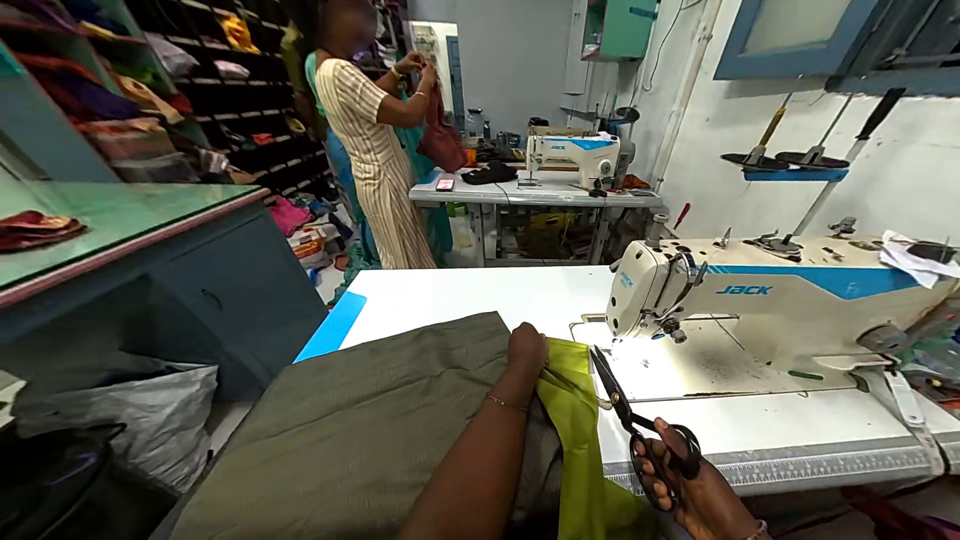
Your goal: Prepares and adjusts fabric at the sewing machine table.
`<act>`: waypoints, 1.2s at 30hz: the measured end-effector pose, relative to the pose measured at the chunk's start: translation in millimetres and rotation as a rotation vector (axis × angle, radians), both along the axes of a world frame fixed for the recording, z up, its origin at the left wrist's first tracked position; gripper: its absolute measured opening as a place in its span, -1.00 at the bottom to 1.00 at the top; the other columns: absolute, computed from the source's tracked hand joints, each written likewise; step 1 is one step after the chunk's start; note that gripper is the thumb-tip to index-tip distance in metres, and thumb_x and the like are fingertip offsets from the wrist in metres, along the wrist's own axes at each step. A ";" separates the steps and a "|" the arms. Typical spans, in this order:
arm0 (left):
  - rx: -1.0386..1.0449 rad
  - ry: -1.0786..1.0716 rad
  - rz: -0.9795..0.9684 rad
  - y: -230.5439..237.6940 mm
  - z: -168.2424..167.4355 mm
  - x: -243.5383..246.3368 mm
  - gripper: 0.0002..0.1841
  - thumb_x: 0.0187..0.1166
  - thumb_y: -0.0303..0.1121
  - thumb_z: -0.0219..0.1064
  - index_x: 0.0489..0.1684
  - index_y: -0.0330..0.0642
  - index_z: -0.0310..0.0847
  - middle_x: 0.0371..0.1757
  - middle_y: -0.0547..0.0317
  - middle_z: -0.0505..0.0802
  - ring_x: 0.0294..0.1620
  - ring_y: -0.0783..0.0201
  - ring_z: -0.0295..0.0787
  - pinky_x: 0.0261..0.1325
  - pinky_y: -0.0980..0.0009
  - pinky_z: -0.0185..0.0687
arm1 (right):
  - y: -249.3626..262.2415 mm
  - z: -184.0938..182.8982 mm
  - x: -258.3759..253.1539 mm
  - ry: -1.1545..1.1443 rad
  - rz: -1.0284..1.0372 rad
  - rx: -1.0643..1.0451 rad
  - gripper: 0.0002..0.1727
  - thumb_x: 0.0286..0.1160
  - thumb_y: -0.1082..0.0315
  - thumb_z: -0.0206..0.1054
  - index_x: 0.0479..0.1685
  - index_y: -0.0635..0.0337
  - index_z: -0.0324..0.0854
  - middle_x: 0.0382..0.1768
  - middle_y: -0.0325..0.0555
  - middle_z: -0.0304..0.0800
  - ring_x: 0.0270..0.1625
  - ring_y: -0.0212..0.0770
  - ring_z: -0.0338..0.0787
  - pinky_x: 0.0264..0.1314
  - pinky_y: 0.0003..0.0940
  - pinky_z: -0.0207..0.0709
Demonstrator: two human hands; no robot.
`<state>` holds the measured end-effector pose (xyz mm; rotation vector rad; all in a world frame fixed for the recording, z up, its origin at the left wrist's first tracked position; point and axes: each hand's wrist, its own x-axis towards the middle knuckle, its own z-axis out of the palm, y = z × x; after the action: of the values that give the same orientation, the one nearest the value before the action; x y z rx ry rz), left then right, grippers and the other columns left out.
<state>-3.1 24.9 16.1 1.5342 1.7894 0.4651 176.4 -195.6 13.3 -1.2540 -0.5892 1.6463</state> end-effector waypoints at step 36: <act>0.376 0.250 -0.246 25.9 -23.3 -12.1 -0.75 0.77 -0.42 0.17 0.19 -0.19 0.75 0.36 -0.03 0.77 0.52 -0.13 0.53 0.46 -0.21 0.38 | 64.4 13.7 -32.8 -0.018 0.122 -0.030 -0.52 0.94 0.05 -0.21 -0.28 0.15 0.43 -0.62 -0.28 0.43 -0.77 -0.53 0.36 -0.76 -0.74 0.23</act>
<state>-15.2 50.8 -7.2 2.1255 1.7292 0.5276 143.6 -131.2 27.0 -1.2768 -0.6656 1.7520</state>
